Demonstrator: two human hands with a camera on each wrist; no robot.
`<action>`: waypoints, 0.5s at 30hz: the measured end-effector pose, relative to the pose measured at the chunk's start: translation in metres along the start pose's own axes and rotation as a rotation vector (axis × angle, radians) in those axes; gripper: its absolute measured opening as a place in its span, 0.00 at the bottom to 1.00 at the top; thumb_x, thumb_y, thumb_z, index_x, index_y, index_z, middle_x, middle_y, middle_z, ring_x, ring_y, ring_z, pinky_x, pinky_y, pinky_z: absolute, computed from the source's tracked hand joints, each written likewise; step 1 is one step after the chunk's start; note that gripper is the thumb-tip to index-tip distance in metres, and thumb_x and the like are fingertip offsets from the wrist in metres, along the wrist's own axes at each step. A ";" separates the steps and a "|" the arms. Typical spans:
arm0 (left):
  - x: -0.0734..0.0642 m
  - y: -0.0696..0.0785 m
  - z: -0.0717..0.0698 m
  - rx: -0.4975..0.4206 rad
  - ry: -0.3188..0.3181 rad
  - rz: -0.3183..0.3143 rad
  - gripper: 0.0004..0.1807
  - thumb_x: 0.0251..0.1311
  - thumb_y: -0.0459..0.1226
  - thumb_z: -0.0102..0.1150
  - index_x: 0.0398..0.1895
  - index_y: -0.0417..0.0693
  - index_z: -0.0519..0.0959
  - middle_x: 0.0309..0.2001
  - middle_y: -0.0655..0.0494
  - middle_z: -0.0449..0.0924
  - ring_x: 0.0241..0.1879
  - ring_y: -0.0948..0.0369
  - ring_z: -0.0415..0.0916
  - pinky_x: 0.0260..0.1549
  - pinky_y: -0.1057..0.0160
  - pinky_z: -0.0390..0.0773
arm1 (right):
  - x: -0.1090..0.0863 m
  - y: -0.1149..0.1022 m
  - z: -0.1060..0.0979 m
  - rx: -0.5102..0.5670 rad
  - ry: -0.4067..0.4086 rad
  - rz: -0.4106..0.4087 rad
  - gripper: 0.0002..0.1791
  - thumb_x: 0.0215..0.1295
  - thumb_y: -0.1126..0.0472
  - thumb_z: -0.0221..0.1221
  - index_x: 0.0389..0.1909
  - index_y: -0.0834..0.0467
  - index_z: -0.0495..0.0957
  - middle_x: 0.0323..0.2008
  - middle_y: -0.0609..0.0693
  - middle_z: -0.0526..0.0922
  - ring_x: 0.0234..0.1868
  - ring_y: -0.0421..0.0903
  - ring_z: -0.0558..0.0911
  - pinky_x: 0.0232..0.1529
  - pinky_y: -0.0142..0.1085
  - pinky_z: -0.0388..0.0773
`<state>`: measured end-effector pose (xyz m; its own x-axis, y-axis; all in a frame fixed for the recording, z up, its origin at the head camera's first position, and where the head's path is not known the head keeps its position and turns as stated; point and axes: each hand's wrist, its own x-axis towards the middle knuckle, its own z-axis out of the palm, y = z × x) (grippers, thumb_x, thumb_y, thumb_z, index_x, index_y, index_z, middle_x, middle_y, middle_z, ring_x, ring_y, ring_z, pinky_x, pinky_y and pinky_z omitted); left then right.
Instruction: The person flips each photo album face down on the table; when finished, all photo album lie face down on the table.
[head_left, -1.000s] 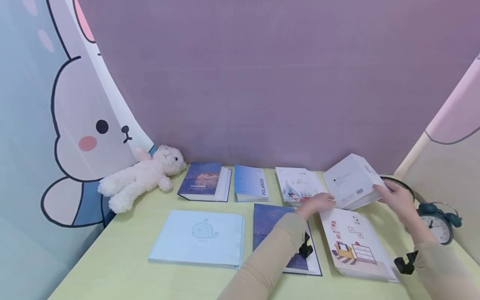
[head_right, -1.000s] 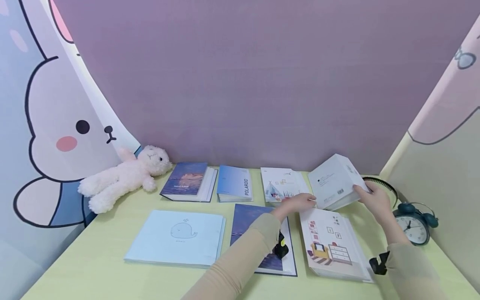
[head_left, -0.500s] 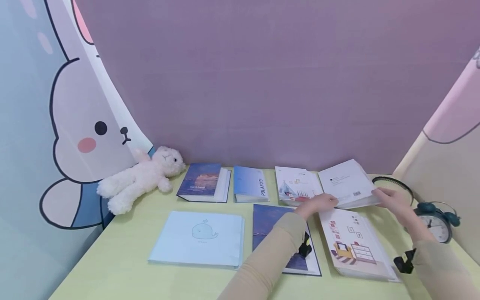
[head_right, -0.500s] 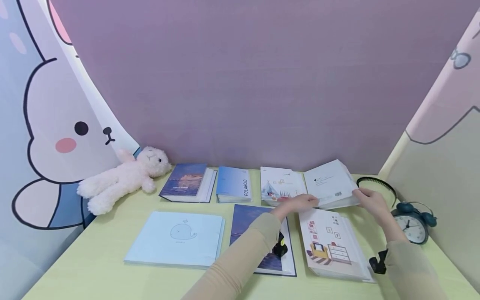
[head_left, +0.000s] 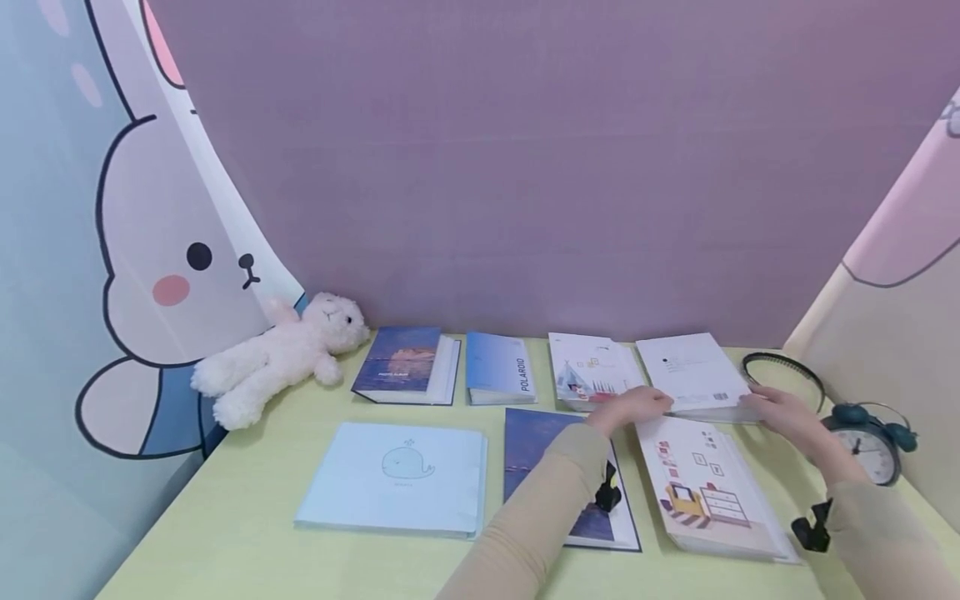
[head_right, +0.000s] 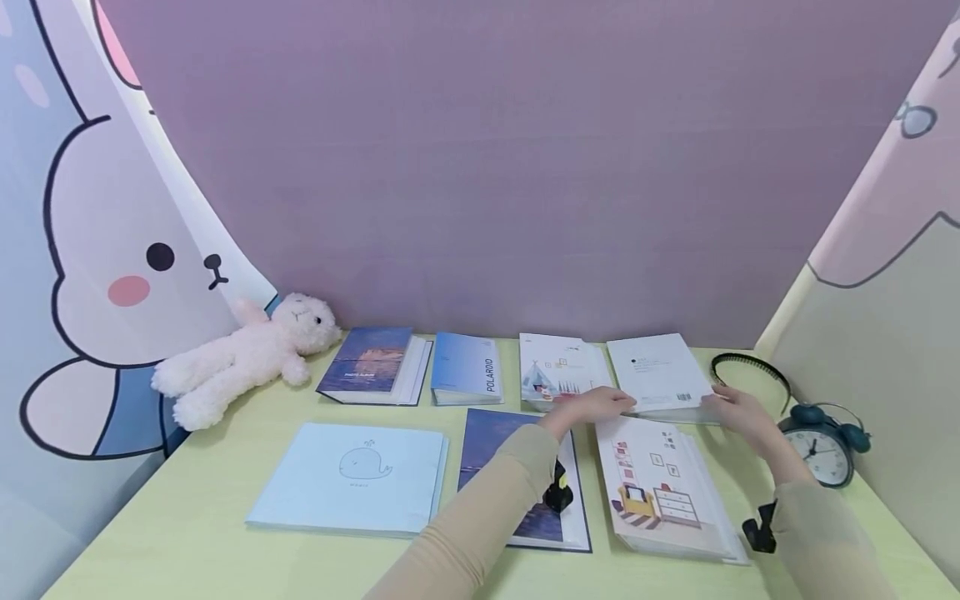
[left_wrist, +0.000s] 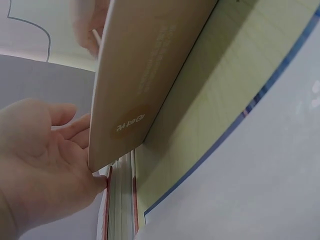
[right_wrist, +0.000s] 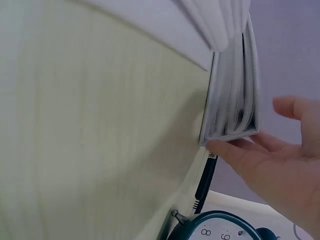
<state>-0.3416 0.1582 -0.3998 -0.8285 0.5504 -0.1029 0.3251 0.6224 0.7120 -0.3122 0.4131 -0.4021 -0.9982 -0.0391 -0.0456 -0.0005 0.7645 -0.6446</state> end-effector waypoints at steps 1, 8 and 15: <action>-0.001 0.000 -0.001 -0.007 -0.006 -0.002 0.21 0.71 0.45 0.40 0.60 0.49 0.73 0.60 0.59 0.74 0.61 0.65 0.68 0.60 0.72 0.65 | 0.000 0.001 0.001 -0.011 -0.011 0.001 0.38 0.73 0.48 0.40 0.66 0.77 0.48 0.61 0.80 0.57 0.59 0.72 0.65 0.52 0.51 0.72; 0.001 -0.006 -0.003 -0.026 -0.019 0.031 0.21 0.72 0.46 0.39 0.56 0.46 0.76 0.55 0.58 0.76 0.55 0.66 0.71 0.56 0.72 0.68 | 0.002 0.006 0.004 -0.045 0.018 -0.008 0.38 0.73 0.47 0.40 0.65 0.78 0.48 0.59 0.80 0.57 0.60 0.77 0.58 0.56 0.63 0.61; 0.005 -0.012 -0.001 -0.018 -0.039 0.029 0.19 0.72 0.45 0.41 0.44 0.39 0.77 0.43 0.53 0.77 0.38 0.64 0.70 0.43 0.70 0.72 | 0.003 0.010 0.000 -0.064 0.021 0.008 0.40 0.72 0.45 0.39 0.64 0.79 0.50 0.59 0.80 0.58 0.59 0.77 0.59 0.55 0.63 0.62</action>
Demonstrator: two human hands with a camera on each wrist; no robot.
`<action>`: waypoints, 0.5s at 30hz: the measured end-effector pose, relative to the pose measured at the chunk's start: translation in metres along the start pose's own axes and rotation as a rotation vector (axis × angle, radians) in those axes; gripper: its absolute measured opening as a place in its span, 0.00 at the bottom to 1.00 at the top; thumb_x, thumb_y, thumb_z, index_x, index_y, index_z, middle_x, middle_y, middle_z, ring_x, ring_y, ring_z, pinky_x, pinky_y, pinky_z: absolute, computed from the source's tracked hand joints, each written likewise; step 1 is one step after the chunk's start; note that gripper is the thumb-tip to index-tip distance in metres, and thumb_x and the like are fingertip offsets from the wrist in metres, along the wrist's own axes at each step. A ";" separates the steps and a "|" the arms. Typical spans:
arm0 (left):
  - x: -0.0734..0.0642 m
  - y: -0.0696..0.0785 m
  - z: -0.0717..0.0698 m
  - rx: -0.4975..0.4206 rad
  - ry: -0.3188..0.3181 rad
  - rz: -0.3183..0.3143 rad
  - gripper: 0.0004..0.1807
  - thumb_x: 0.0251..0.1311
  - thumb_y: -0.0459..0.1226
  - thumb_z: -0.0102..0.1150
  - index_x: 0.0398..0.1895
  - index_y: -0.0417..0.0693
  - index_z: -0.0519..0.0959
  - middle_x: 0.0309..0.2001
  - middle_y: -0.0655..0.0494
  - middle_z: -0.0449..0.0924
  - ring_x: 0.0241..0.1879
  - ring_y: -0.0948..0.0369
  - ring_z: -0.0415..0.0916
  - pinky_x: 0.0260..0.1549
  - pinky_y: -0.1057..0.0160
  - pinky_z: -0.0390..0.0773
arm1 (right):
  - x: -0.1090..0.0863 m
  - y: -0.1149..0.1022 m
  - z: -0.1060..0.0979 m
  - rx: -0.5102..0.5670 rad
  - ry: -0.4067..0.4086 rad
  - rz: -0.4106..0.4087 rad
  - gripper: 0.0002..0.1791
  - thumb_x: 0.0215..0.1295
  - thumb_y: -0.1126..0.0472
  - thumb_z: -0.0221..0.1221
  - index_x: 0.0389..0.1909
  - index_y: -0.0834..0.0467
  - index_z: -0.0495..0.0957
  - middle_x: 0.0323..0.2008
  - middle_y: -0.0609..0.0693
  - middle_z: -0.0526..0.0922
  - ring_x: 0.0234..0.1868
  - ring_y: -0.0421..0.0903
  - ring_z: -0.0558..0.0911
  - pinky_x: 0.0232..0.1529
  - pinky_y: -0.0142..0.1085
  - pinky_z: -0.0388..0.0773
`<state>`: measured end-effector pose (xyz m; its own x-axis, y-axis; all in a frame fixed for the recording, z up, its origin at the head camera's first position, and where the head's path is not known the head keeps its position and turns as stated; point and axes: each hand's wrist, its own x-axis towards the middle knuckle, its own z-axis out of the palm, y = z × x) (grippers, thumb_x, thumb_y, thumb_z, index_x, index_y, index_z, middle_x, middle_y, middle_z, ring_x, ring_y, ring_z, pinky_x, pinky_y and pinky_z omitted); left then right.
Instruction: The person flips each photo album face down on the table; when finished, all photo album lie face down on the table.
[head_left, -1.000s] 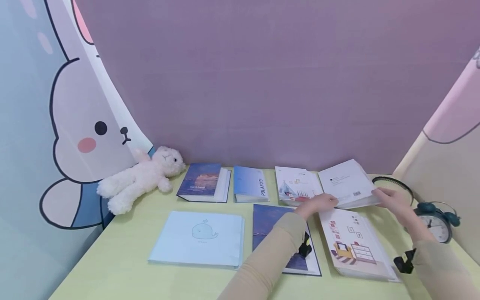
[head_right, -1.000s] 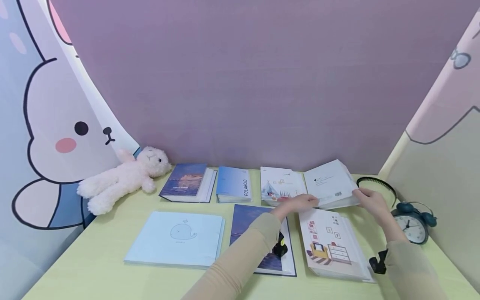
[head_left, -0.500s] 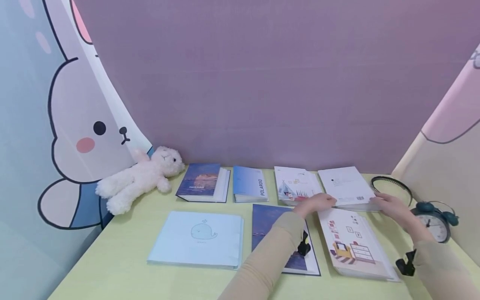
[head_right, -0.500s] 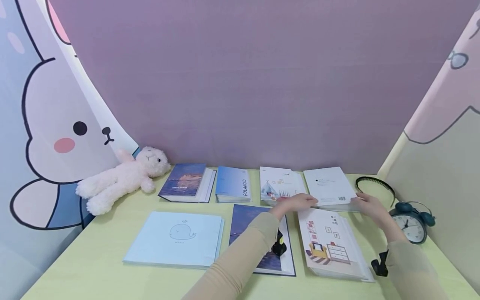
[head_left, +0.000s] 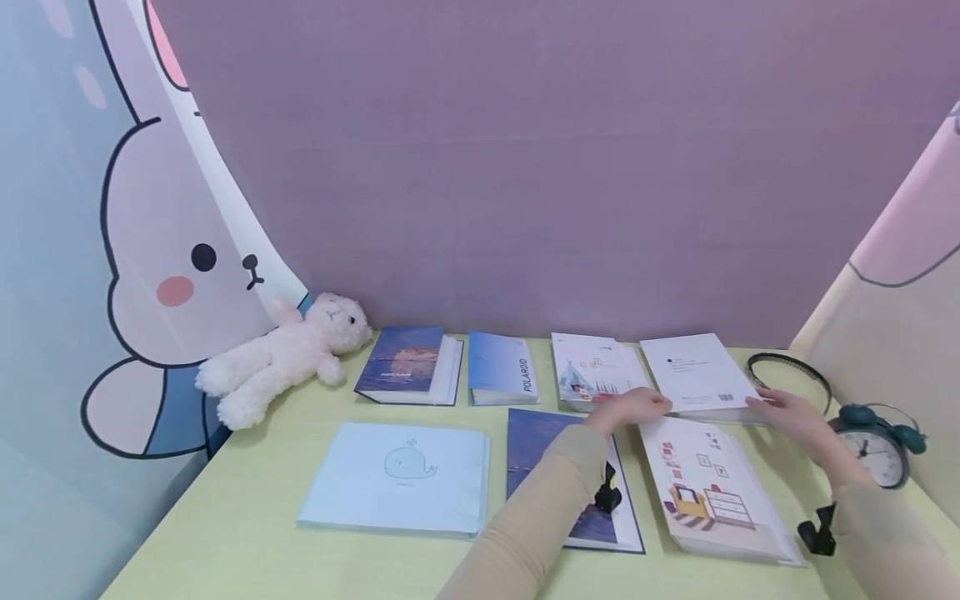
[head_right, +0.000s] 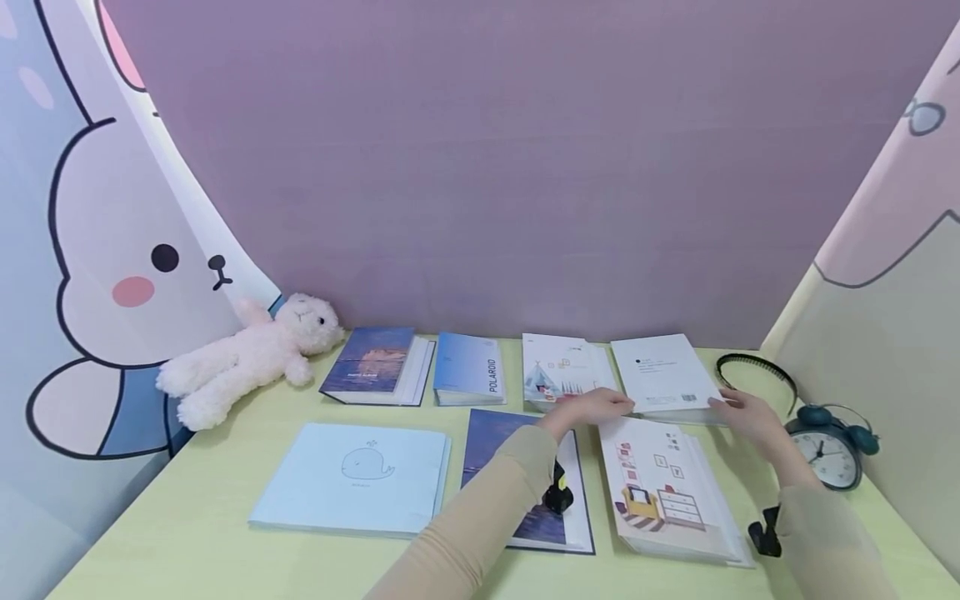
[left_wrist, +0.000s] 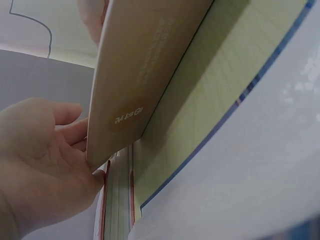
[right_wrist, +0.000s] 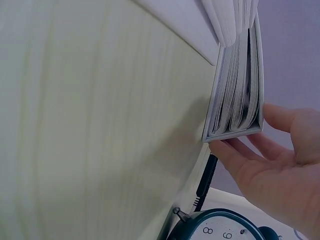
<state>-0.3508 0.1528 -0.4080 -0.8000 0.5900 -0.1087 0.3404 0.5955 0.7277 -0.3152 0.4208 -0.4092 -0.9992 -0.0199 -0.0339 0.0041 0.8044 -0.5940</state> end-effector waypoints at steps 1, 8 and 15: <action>0.000 0.000 0.000 0.007 0.000 -0.005 0.19 0.71 0.45 0.41 0.45 0.40 0.78 0.44 0.54 0.78 0.39 0.66 0.71 0.44 0.70 0.72 | 0.000 -0.001 -0.001 0.002 0.000 0.005 0.40 0.72 0.45 0.39 0.64 0.79 0.50 0.59 0.80 0.58 0.59 0.77 0.59 0.55 0.63 0.62; 0.000 0.006 0.000 0.081 -0.013 -0.013 0.19 0.71 0.46 0.40 0.48 0.48 0.80 0.54 0.59 0.77 0.49 0.66 0.74 0.53 0.70 0.71 | -0.003 -0.003 -0.005 -0.030 -0.001 0.029 0.40 0.73 0.45 0.38 0.64 0.79 0.49 0.59 0.81 0.57 0.58 0.78 0.59 0.54 0.63 0.62; -0.001 0.007 0.002 0.112 0.007 -0.078 0.20 0.70 0.47 0.40 0.50 0.50 0.80 0.51 0.59 0.79 0.44 0.66 0.73 0.50 0.71 0.72 | 0.000 -0.004 -0.001 -0.038 -0.012 0.033 0.41 0.72 0.44 0.37 0.64 0.79 0.48 0.59 0.81 0.55 0.59 0.78 0.57 0.55 0.64 0.60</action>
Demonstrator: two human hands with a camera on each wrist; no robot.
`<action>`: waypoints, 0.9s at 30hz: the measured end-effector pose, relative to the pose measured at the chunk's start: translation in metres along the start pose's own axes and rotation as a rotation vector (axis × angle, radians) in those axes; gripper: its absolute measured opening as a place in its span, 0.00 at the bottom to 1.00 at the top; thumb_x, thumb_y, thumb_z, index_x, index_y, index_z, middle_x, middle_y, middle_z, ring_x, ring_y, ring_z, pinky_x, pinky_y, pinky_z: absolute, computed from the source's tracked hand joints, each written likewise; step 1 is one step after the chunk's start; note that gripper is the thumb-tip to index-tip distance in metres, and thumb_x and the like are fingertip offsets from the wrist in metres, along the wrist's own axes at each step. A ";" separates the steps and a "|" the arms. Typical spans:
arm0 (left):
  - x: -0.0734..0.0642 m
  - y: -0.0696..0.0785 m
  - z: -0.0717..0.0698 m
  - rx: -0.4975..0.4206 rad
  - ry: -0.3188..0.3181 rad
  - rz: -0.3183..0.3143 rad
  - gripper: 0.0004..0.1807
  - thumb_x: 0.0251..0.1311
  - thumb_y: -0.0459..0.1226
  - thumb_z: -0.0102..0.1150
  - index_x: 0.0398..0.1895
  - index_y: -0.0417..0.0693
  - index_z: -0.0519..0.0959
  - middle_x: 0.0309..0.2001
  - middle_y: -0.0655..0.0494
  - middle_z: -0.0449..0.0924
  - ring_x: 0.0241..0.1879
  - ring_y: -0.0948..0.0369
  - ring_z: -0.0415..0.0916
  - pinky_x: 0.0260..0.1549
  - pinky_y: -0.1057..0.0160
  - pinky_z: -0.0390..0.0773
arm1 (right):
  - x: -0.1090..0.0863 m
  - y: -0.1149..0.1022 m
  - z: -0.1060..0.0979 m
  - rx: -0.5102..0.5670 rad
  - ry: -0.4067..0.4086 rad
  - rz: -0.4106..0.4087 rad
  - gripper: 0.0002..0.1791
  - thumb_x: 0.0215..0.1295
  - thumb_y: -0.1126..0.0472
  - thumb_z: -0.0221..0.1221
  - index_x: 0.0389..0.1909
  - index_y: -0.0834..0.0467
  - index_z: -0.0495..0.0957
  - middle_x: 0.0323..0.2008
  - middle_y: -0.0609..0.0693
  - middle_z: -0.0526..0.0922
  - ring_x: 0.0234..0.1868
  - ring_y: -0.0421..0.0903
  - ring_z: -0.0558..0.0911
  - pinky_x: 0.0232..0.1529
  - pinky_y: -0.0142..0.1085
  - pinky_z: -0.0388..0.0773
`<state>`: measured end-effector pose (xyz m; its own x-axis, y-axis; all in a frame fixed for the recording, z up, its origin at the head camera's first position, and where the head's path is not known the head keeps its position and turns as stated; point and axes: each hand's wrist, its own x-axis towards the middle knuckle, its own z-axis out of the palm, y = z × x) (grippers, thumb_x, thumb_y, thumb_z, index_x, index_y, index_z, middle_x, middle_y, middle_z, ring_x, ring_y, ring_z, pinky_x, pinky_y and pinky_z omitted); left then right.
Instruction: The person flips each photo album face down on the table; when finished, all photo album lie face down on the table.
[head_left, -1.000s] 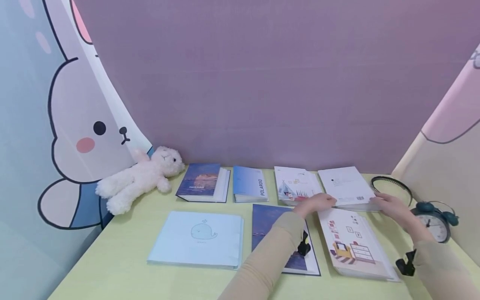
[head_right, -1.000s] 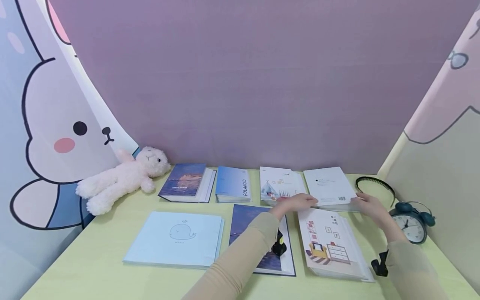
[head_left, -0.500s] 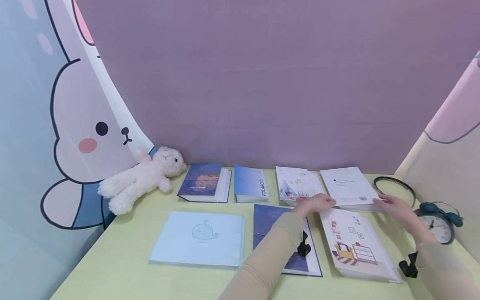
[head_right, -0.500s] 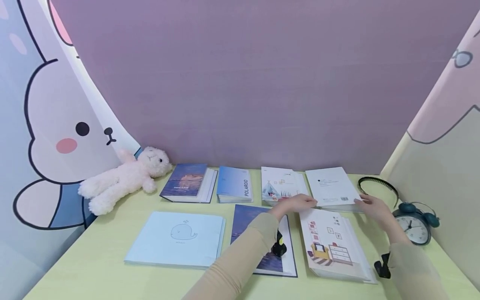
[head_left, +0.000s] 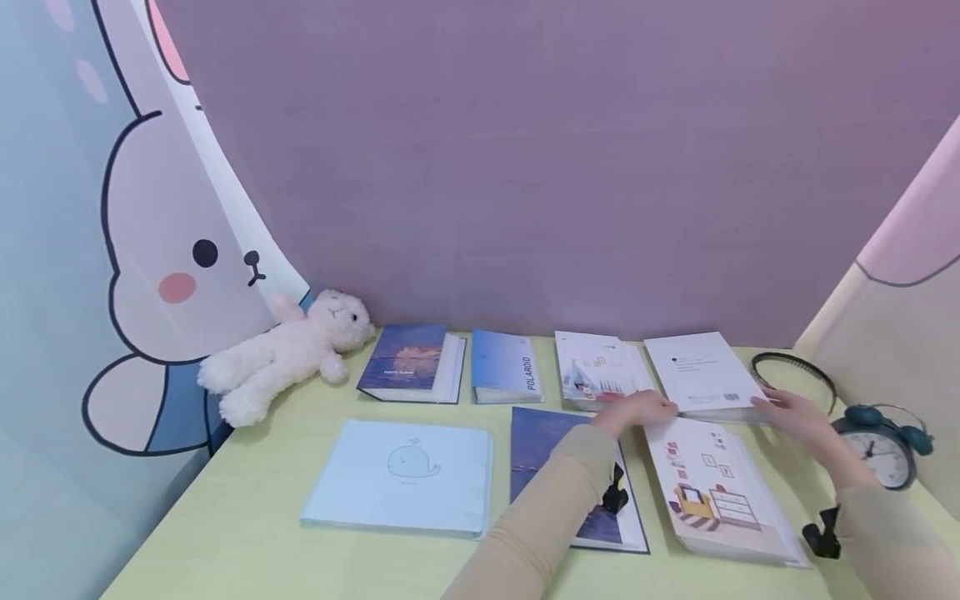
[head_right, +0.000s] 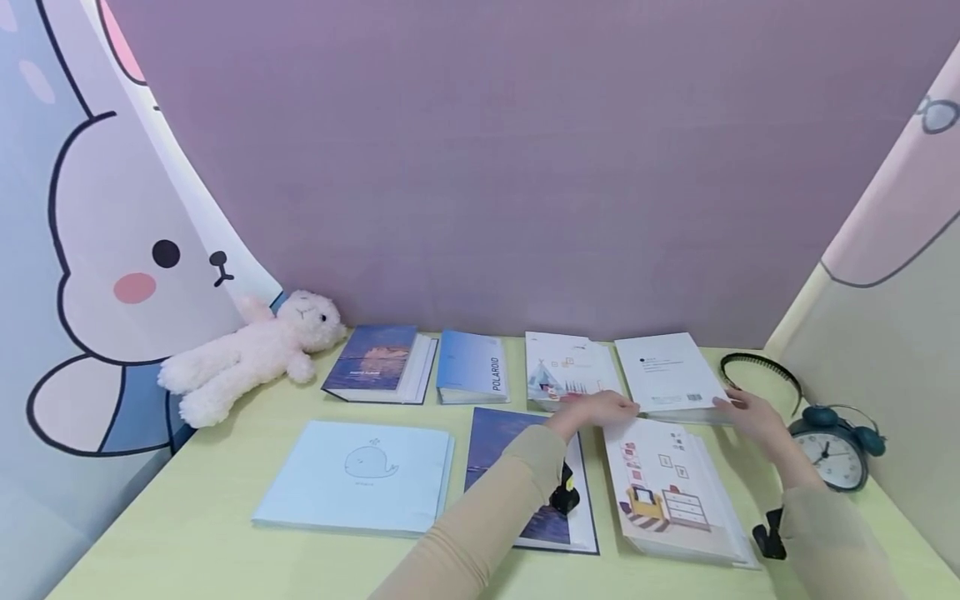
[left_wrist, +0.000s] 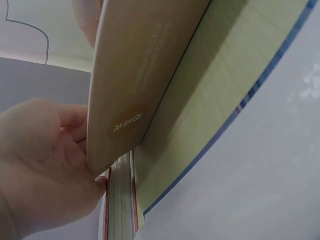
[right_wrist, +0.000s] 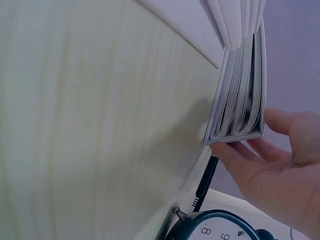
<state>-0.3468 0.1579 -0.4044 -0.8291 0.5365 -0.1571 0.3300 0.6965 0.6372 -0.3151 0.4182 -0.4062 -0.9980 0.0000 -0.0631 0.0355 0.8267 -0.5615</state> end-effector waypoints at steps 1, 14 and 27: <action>0.000 0.000 0.000 0.012 0.003 -0.001 0.19 0.70 0.47 0.40 0.49 0.50 0.80 0.51 0.59 0.79 0.42 0.66 0.73 0.48 0.71 0.72 | 0.000 0.000 0.001 -0.001 0.003 -0.003 0.41 0.72 0.44 0.37 0.64 0.79 0.48 0.59 0.81 0.55 0.59 0.78 0.58 0.55 0.64 0.60; 0.000 -0.008 0.001 -0.075 0.081 0.080 0.20 0.67 0.43 0.50 0.60 0.53 0.74 0.59 0.62 0.75 0.60 0.68 0.69 0.58 0.75 0.66 | -0.001 0.000 0.009 0.075 0.185 -0.042 0.36 0.69 0.45 0.48 0.61 0.74 0.62 0.59 0.77 0.64 0.55 0.70 0.66 0.49 0.55 0.65; -0.004 -0.013 -0.018 -0.214 0.265 0.120 0.13 0.65 0.38 0.54 0.50 0.49 0.80 0.47 0.58 0.82 0.45 0.65 0.78 0.44 0.75 0.75 | -0.012 -0.026 -0.005 0.182 0.344 -0.160 0.32 0.66 0.46 0.54 0.61 0.67 0.68 0.33 0.10 0.63 0.33 0.10 0.65 0.34 0.20 0.63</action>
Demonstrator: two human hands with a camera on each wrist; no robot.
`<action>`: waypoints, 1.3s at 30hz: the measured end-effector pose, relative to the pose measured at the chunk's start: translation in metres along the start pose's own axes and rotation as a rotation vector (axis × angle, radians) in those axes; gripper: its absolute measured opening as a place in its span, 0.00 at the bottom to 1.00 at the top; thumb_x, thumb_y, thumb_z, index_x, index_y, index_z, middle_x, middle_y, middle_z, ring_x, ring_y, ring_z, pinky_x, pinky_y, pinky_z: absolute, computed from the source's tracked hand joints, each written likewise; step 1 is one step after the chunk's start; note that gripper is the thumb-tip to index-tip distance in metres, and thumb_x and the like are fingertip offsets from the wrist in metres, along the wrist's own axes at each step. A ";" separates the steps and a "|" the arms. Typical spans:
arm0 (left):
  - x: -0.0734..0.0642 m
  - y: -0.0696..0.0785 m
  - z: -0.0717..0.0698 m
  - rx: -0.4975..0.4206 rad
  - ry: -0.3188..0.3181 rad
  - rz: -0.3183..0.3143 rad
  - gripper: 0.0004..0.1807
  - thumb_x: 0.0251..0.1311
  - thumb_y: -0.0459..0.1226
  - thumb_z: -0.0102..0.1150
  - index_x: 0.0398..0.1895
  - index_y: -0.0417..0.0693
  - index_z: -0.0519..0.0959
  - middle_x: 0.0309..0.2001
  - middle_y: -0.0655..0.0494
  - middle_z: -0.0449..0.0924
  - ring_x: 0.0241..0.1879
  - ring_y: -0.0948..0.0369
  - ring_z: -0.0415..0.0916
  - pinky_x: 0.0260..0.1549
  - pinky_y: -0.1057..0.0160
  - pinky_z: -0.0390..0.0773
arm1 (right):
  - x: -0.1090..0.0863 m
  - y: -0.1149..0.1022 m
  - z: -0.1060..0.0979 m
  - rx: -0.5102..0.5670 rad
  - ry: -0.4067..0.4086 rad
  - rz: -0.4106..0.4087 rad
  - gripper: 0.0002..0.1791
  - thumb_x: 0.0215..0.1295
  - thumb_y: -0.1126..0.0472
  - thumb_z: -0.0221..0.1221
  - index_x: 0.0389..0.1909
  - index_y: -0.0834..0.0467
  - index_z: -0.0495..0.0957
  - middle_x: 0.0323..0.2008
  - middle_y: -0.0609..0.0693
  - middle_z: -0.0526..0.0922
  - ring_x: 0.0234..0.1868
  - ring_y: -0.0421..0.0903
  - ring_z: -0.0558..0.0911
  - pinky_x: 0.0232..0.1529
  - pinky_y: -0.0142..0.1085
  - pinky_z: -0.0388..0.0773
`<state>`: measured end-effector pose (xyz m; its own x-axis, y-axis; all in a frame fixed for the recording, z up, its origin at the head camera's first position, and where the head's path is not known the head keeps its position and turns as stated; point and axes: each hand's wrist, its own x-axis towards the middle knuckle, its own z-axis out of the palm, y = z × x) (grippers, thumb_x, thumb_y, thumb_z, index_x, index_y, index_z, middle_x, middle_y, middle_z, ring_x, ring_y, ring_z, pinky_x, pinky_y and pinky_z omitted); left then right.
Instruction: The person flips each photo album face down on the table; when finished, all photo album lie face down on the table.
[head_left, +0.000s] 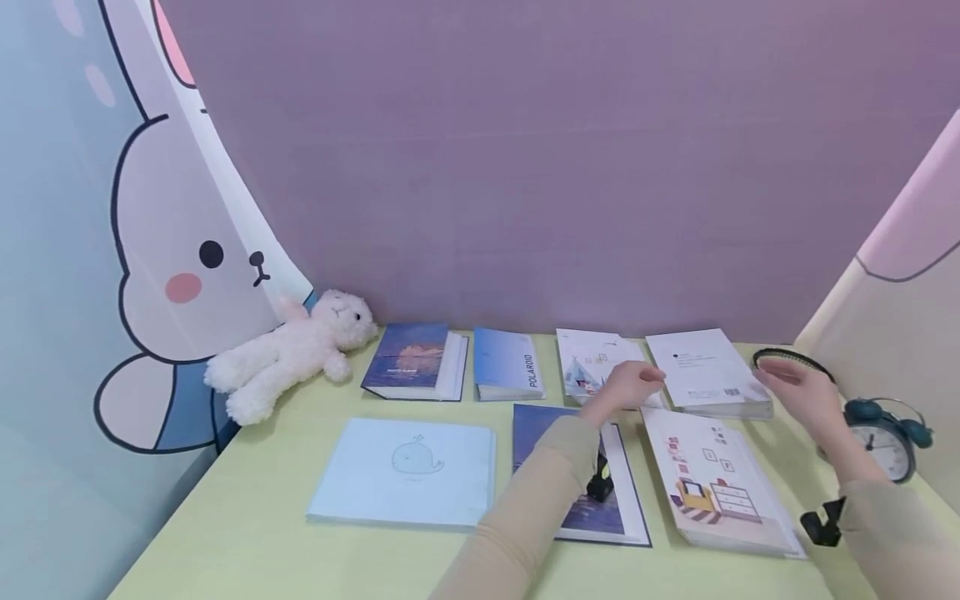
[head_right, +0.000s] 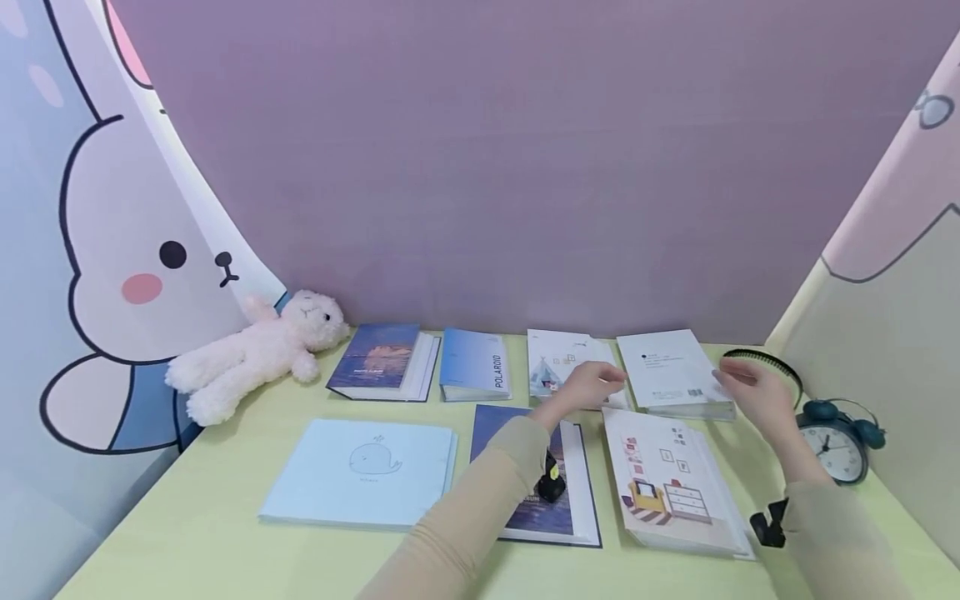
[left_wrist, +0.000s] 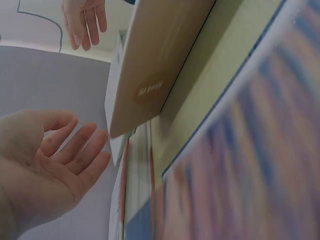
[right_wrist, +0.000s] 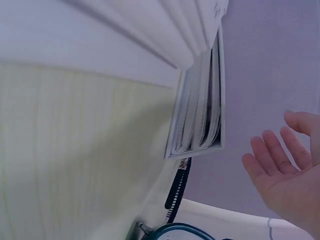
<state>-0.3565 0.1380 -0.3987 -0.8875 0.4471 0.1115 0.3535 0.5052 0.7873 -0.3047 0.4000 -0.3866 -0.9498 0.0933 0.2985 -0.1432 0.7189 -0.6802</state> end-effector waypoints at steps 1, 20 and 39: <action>0.000 -0.001 -0.003 -0.004 0.005 0.005 0.13 0.65 0.38 0.54 0.50 0.48 0.80 0.47 0.57 0.82 0.45 0.65 0.78 0.43 0.75 0.75 | 0.000 -0.002 0.000 -0.001 0.002 -0.012 0.31 0.66 0.46 0.54 0.60 0.67 0.69 0.33 0.11 0.64 0.34 0.11 0.65 0.33 0.20 0.63; -0.019 -0.027 -0.062 0.006 0.072 0.089 0.15 0.65 0.36 0.54 0.53 0.42 0.77 0.48 0.50 0.82 0.47 0.59 0.79 0.40 0.76 0.76 | 0.025 -0.068 0.036 0.015 -0.032 -0.144 0.28 0.68 0.47 0.52 0.59 0.64 0.71 0.55 0.65 0.75 0.37 0.12 0.63 0.37 0.18 0.67; -0.048 -0.066 -0.095 -0.085 0.004 -0.192 0.30 0.69 0.46 0.47 0.68 0.38 0.60 0.63 0.42 0.68 0.56 0.51 0.73 0.55 0.55 0.74 | 0.034 -0.107 0.101 0.045 -0.206 -0.241 0.24 0.67 0.54 0.55 0.56 0.67 0.71 0.54 0.67 0.76 0.55 0.64 0.75 0.52 0.56 0.74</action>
<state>-0.3651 0.0134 -0.3983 -0.9374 0.3455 -0.0436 0.1512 0.5166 0.8428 -0.3492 0.2566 -0.3707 -0.9228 -0.2211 0.3155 -0.3786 0.6720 -0.6364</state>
